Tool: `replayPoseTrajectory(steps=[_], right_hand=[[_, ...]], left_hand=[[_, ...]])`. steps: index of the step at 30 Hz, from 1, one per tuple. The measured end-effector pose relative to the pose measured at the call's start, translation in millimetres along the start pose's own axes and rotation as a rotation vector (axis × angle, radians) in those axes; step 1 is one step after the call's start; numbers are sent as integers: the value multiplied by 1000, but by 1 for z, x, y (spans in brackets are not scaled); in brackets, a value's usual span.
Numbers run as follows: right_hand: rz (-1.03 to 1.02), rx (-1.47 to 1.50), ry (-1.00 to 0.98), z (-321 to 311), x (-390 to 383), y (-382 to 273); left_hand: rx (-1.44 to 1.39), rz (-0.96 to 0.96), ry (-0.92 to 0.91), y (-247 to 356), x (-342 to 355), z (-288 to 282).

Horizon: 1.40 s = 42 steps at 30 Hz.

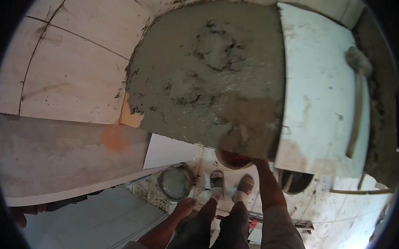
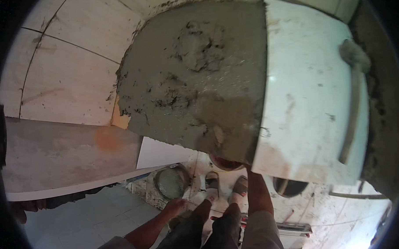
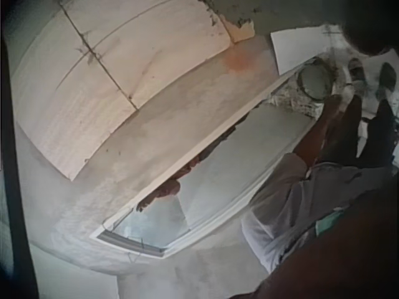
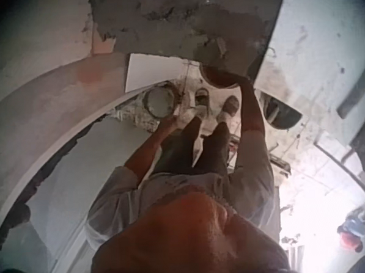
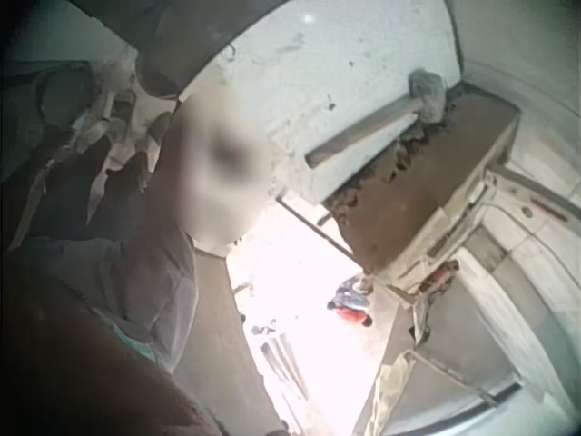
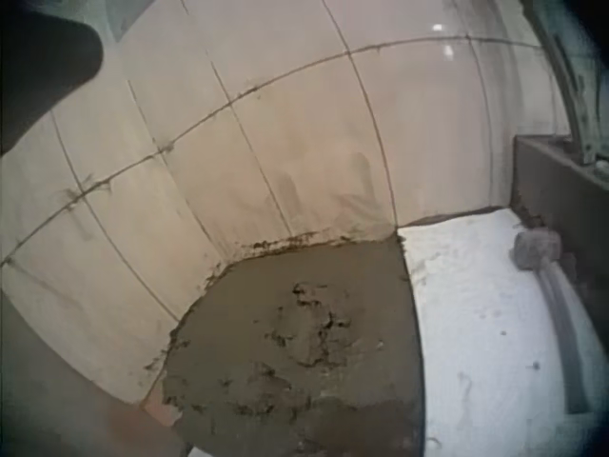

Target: Smoothing and leveling wet cement on a surface using a trowel.

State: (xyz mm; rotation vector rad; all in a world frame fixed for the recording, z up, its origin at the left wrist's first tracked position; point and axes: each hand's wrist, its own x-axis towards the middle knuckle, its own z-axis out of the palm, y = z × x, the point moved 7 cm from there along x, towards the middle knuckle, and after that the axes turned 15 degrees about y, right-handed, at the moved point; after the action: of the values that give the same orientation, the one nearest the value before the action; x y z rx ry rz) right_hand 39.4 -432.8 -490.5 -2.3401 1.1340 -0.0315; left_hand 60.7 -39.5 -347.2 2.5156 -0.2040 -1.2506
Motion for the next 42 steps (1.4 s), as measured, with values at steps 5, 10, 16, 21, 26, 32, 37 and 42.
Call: replayPoseTrajectory(steps=[5, 10, 16, 21, 26, 32, 37, 42], right_hand=[[18, 109, -159, 36, 13, 7], [82, 108, -252, -25, -20, -7], [157, -210, -356, -128, -106, 59], [-35, -216, -608, -290, -163, -85], [-604, 134, -215, -430, -108, -262], [-454, -249, 92, -463, 28, -367], [-504, -341, 63, -425, 54, -385], [-124, -337, 217, -464, 83, -345]], left_hand=[[-178, -172, 169, -66, -7, 0], [-130, 16, 134, -1, -12, 0], [-34, 412, 158, 97, -42, -18], [-152, 337, 259, 120, -58, -72], [-3, 552, 500, 97, -26, -93], [-217, 287, 372, 88, -9, -117], [-293, 231, 285, 80, 17, -162], [-373, 298, 333, 68, 45, -228]])
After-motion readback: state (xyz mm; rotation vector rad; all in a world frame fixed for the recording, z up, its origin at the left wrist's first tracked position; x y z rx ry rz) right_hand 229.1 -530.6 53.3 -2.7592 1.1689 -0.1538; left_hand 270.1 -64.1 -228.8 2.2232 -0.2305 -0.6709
